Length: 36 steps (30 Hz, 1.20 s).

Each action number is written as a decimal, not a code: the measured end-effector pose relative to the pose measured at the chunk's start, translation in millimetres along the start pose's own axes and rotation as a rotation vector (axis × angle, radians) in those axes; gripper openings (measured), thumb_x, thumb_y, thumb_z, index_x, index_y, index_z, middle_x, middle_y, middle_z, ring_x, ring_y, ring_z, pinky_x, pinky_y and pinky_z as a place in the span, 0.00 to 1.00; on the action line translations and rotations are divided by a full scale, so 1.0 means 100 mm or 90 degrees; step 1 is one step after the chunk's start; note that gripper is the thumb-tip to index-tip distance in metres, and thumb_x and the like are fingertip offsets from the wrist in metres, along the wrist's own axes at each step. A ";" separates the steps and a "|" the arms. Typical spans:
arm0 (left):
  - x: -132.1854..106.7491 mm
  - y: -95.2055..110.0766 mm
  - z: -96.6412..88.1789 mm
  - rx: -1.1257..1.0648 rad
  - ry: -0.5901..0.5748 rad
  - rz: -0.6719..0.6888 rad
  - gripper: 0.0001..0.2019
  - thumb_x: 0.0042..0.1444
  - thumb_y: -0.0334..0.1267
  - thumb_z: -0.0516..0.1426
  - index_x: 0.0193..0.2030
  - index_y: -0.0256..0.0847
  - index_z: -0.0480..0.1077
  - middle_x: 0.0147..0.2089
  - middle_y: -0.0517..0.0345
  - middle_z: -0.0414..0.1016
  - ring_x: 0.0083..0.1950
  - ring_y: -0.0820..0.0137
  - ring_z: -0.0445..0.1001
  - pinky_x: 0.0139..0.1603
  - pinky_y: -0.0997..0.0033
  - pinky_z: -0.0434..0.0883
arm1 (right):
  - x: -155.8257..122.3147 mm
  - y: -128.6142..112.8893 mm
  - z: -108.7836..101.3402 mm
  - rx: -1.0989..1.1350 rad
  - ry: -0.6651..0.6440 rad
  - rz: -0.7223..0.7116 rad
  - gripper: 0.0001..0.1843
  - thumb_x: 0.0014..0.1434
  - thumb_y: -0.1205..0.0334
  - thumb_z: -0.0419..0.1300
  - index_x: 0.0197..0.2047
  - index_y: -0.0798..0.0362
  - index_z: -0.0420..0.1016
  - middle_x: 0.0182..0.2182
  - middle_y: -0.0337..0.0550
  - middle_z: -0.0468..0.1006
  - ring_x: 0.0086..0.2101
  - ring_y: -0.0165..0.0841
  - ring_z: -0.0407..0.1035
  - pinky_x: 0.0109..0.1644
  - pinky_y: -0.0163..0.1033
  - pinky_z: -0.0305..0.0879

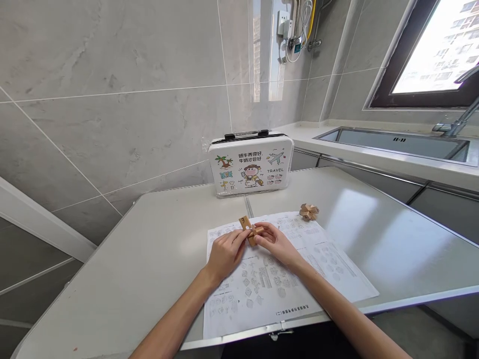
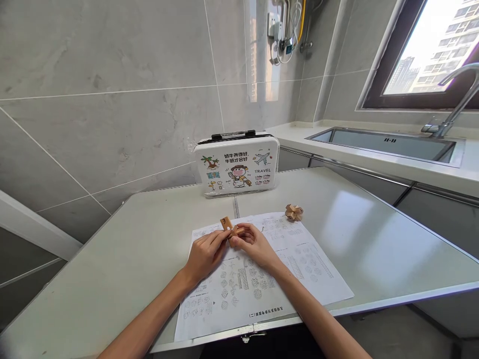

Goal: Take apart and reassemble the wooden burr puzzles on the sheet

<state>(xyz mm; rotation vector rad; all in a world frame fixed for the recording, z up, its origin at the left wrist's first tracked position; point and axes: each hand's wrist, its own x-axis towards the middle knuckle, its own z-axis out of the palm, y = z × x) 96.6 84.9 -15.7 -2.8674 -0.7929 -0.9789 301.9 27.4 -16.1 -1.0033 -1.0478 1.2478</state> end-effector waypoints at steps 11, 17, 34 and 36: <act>-0.02 0.01 0.06 -0.110 0.042 -0.142 0.32 0.67 0.39 0.60 0.74 0.48 0.51 0.52 0.53 0.82 0.49 0.62 0.83 0.49 0.62 0.78 | -0.04 -0.05 0.00 0.003 -0.058 0.047 0.32 0.52 0.44 0.76 0.54 0.48 0.74 0.52 0.50 0.82 0.56 0.45 0.76 0.62 0.52 0.71; -0.02 0.04 0.06 -0.184 -0.031 -0.200 0.40 0.65 0.39 0.60 0.78 0.47 0.46 0.55 0.48 0.77 0.54 0.58 0.78 0.57 0.52 0.76 | -0.02 0.05 -0.01 0.015 -0.103 0.053 0.29 0.54 0.47 0.76 0.53 0.49 0.73 0.50 0.48 0.82 0.52 0.43 0.77 0.58 0.49 0.73; 0.03 0.12 -0.01 -0.290 -0.081 -0.154 0.45 0.56 0.43 0.69 0.75 0.49 0.51 0.67 0.44 0.70 0.66 0.51 0.72 0.66 0.45 0.71 | -0.05 0.04 0.00 -0.002 -0.091 0.054 0.30 0.51 0.50 0.77 0.52 0.49 0.73 0.44 0.44 0.83 0.48 0.42 0.79 0.54 0.47 0.73; 0.04 0.13 -0.03 -0.288 -0.087 -0.149 0.45 0.55 0.46 0.70 0.75 0.50 0.52 0.66 0.45 0.71 0.65 0.52 0.73 0.64 0.47 0.73 | -0.06 0.01 0.01 0.003 -0.087 0.060 0.29 0.51 0.50 0.77 0.52 0.49 0.73 0.44 0.43 0.83 0.47 0.41 0.78 0.52 0.46 0.73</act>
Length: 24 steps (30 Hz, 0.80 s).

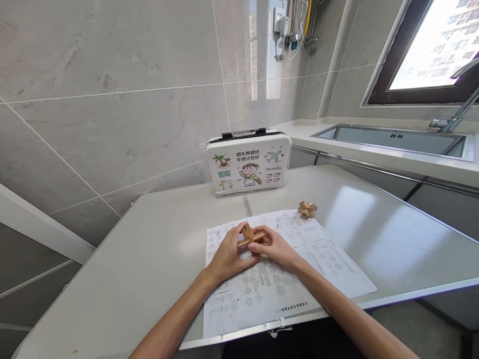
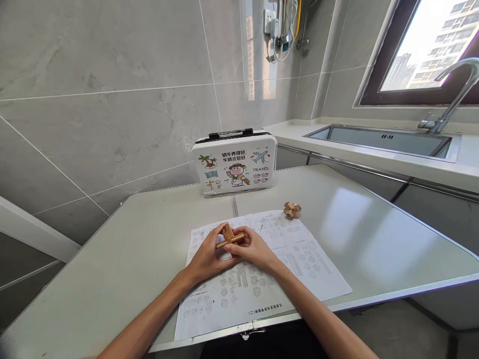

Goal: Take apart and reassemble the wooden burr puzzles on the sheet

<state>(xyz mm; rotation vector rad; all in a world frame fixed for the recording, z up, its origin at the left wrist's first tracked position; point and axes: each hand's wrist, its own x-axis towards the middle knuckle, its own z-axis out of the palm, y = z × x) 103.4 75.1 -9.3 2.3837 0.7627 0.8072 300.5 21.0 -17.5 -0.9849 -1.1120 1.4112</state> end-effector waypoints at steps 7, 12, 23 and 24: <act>0.00 0.00 -0.04 -0.002 -0.003 0.006 0.41 0.62 0.49 0.65 0.76 0.48 0.50 0.68 0.44 0.70 0.68 0.52 0.71 0.67 0.46 0.70 | 0.00 -0.05 0.00 0.011 0.019 -0.011 0.30 0.51 0.45 0.77 0.50 0.49 0.74 0.44 0.43 0.81 0.47 0.41 0.77 0.52 0.46 0.72; -0.01 -0.03 -0.03 0.000 0.027 -0.023 0.30 0.71 0.49 0.57 0.75 0.47 0.55 0.67 0.43 0.72 0.66 0.53 0.72 0.66 0.47 0.71 | 0.01 -0.03 -0.04 0.009 -0.003 -0.011 0.29 0.57 0.37 0.71 0.50 0.50 0.76 0.45 0.46 0.81 0.46 0.41 0.77 0.53 0.46 0.71; 0.06 0.03 0.01 -0.230 0.034 -0.154 0.25 0.73 0.57 0.50 0.66 0.43 0.66 0.50 0.51 0.81 0.49 0.61 0.79 0.55 0.59 0.74 | 0.01 -0.02 0.02 0.066 -0.124 0.021 0.31 0.63 0.29 0.60 0.47 0.52 0.76 0.33 0.43 0.81 0.32 0.37 0.78 0.42 0.45 0.76; 0.06 0.03 0.02 -0.245 0.035 -0.165 0.26 0.73 0.58 0.49 0.65 0.42 0.67 0.47 0.52 0.81 0.47 0.62 0.79 0.53 0.59 0.74 | 0.01 -0.01 0.02 0.053 -0.131 0.022 0.31 0.63 0.30 0.60 0.45 0.52 0.76 0.34 0.44 0.81 0.32 0.36 0.78 0.41 0.44 0.76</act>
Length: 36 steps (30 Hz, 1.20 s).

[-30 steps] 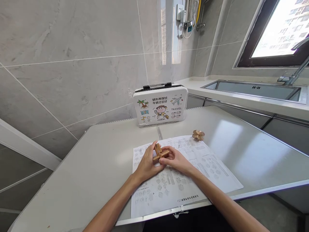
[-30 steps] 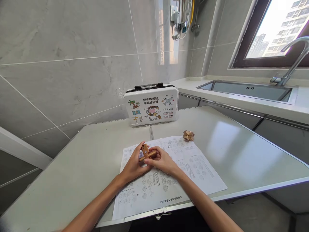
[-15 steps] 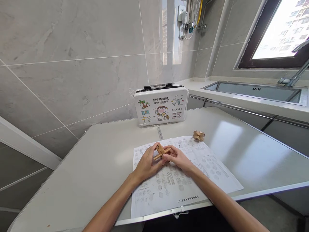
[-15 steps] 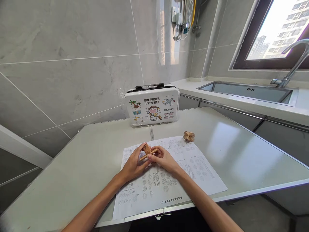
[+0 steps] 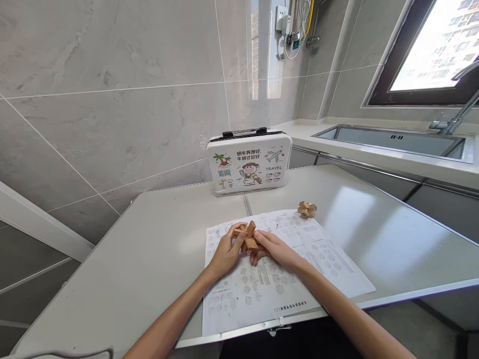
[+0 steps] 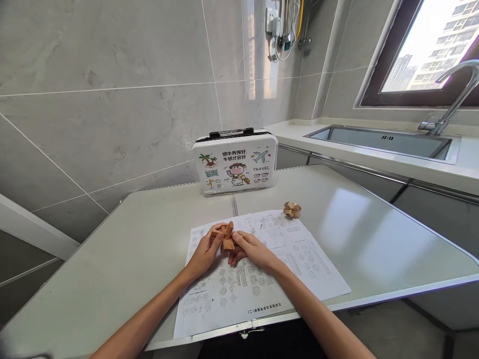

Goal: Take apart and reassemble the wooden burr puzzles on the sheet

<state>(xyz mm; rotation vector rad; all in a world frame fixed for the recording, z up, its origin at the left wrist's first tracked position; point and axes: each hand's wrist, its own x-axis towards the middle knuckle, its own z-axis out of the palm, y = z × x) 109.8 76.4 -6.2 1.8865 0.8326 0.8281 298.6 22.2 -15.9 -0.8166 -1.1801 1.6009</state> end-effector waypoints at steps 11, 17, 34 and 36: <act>0.05 -0.09 0.00 -0.089 -0.007 -0.067 0.32 0.73 0.61 0.42 0.73 0.42 0.59 0.55 0.45 0.81 0.56 0.58 0.79 0.60 0.52 0.73 | 0.01 -0.04 -0.09 0.085 0.127 -0.009 0.29 0.61 0.33 0.65 0.44 0.53 0.80 0.36 0.46 0.81 0.27 0.30 0.72 0.32 0.38 0.70; 0.06 -0.17 0.02 -0.146 -0.024 -0.057 0.27 0.74 0.57 0.47 0.68 0.41 0.61 0.55 0.43 0.81 0.55 0.59 0.80 0.60 0.49 0.72 | 0.06 0.06 -0.31 0.157 0.300 -0.052 0.23 0.56 0.40 0.72 0.41 0.50 0.76 0.39 0.44 0.79 0.29 0.31 0.70 0.33 0.40 0.70; 0.07 -0.20 0.02 -0.105 -0.034 -0.068 0.22 0.73 0.56 0.50 0.62 0.44 0.66 0.52 0.48 0.80 0.51 0.64 0.79 0.58 0.55 0.73 | 0.12 0.20 -0.79 0.324 0.409 -0.160 0.17 0.59 0.50 0.72 0.40 0.47 0.70 0.30 0.36 0.69 0.24 0.26 0.62 0.24 0.32 0.69; 0.06 -0.17 0.01 -0.108 -0.038 -0.077 0.21 0.73 0.56 0.51 0.62 0.44 0.66 0.52 0.49 0.80 0.51 0.64 0.78 0.59 0.56 0.72 | 0.11 0.18 -0.80 0.336 0.423 -0.177 0.16 0.60 0.50 0.71 0.40 0.47 0.69 0.30 0.34 0.68 0.23 0.24 0.61 0.24 0.30 0.68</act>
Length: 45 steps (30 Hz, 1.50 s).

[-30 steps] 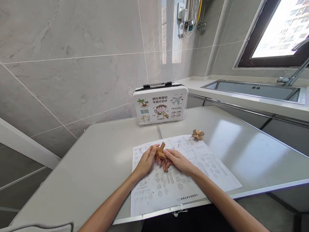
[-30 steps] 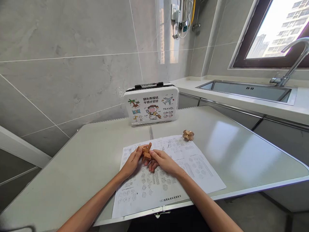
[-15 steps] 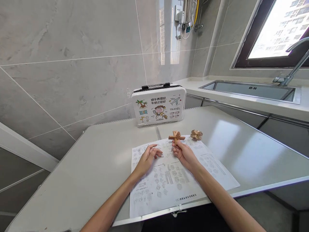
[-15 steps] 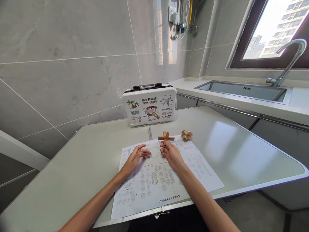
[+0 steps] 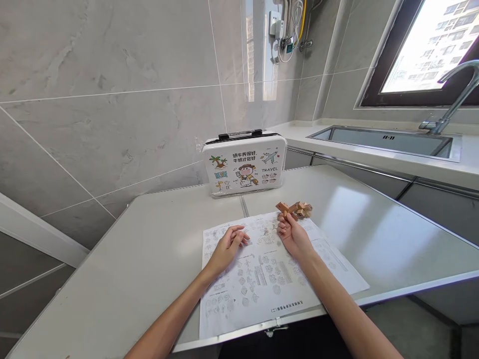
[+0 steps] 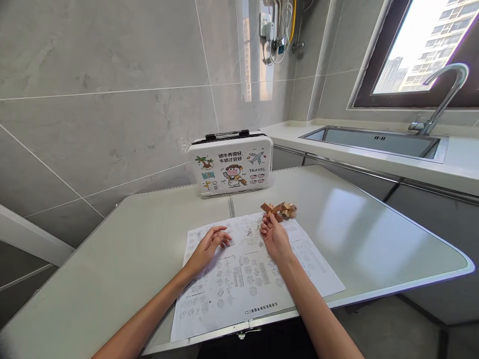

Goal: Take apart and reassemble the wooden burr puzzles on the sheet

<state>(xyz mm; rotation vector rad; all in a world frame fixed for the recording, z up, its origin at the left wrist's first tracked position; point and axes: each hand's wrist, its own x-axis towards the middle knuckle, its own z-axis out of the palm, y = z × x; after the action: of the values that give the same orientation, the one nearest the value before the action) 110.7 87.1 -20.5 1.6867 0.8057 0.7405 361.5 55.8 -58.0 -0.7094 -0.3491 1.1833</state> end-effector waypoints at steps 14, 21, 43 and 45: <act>-0.03 0.10 0.01 0.058 -0.028 -0.028 0.18 0.70 0.54 0.55 0.51 0.42 0.75 0.46 0.52 0.80 0.45 0.66 0.76 0.49 0.66 0.72 | -0.28 0.14 0.36 -0.489 -0.091 -0.051 0.11 0.64 0.52 0.62 0.38 0.52 0.75 0.27 0.37 0.76 0.21 0.28 0.65 0.26 0.34 0.61; -0.07 0.19 0.01 0.119 -0.041 -0.011 0.16 0.70 0.51 0.55 0.47 0.41 0.76 0.41 0.54 0.80 0.39 0.68 0.74 0.43 0.70 0.70 | -0.38 0.20 0.40 -0.764 -0.215 -0.195 0.11 0.68 0.55 0.54 0.37 0.49 0.73 0.25 0.37 0.78 0.26 0.33 0.70 0.35 0.38 0.63; -0.18 0.21 -0.05 0.504 -0.082 0.165 0.14 0.72 0.41 0.50 0.44 0.44 0.77 0.34 0.59 0.80 0.29 0.71 0.71 0.34 0.71 0.63 | -0.37 0.27 0.46 -0.775 -0.231 -0.198 0.14 0.70 0.52 0.53 0.36 0.49 0.71 0.26 0.40 0.80 0.29 0.37 0.75 0.37 0.40 0.65; -0.19 0.21 -0.05 0.510 -0.084 0.175 0.14 0.72 0.40 0.50 0.44 0.44 0.76 0.34 0.59 0.81 0.29 0.71 0.71 0.34 0.71 0.63 | -0.36 0.27 0.45 -0.779 -0.232 -0.201 0.13 0.70 0.53 0.53 0.36 0.49 0.72 0.26 0.40 0.81 0.28 0.37 0.75 0.37 0.40 0.65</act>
<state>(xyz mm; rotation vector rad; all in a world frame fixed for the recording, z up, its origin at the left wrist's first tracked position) 99.0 70.5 -0.7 2.5752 0.8415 0.4994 301.8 42.4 -38.8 -1.4060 -1.5006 0.6938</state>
